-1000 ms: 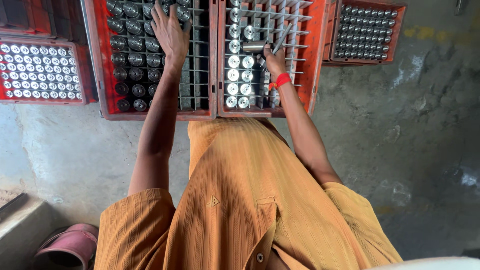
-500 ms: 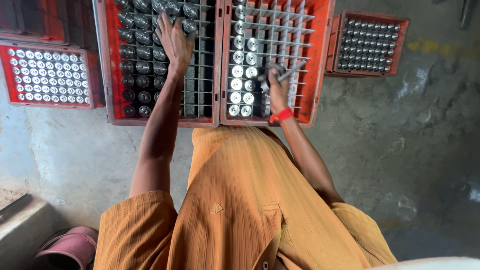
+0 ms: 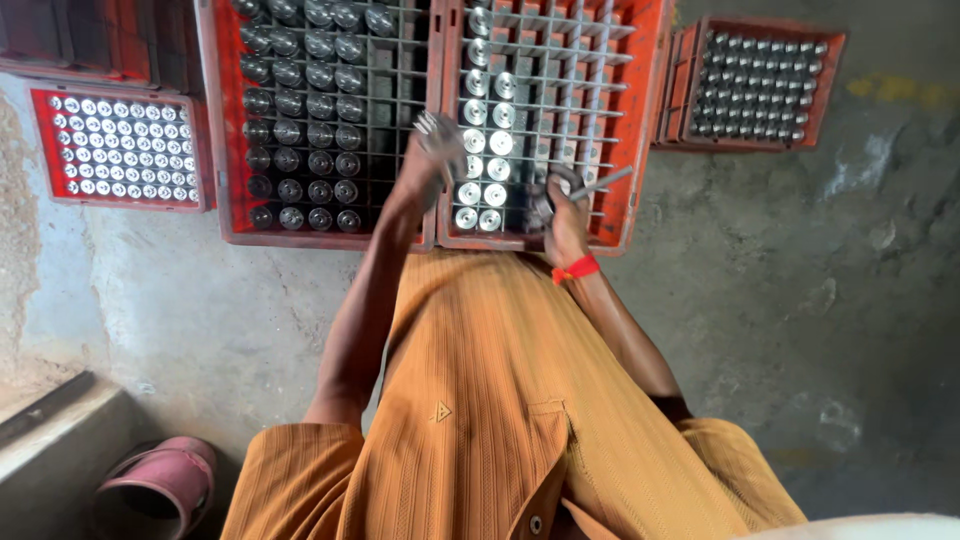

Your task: The person repeatedly picks small metal caps from a red crate and places them into a grid tray, filling it row by row. They then lift the filled tray and place it onto a metal table, repeating the process with another crate.

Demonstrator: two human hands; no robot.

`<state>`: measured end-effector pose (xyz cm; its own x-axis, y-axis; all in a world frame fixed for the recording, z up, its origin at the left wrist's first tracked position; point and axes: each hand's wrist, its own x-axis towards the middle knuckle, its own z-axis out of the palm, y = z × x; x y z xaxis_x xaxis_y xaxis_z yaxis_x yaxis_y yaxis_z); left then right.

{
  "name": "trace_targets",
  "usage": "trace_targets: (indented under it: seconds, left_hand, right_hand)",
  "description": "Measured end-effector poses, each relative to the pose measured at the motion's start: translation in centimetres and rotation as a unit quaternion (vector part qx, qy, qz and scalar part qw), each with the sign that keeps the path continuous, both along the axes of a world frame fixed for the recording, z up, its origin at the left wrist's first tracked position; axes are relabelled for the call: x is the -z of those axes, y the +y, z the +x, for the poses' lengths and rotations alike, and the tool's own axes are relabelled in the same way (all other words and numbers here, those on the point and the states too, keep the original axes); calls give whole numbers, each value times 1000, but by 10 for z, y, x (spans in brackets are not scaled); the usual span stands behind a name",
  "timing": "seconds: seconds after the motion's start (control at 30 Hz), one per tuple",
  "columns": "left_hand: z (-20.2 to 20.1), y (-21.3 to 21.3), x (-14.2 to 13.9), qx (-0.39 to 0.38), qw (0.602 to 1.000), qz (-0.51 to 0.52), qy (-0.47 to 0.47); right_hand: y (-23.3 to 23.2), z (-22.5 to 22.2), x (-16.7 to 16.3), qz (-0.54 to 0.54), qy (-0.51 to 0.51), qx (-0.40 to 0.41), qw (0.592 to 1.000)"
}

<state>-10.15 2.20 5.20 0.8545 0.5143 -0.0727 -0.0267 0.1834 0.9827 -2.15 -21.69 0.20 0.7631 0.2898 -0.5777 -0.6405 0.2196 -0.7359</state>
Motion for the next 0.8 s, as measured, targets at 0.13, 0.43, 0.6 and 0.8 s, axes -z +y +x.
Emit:
trace_targets:
  seconds: [0.13,0.43,0.6,0.8]
  left_hand:
    - [-18,-57,6,69,974,160,144]
    - [-5,-90,-12,117,912,282,274]
    - [7,-107,-10,117,913,292,261]
    - [21,-117,3,144,901,310,266]
  right_hand:
    - [29,2,-26,57,-88,3,994]
    - [40,8,-37,82,-122,-32,989]
    - [25,27,-34,112,-75,39,990]
    - [20,24,-32,127,-132,-1,983]
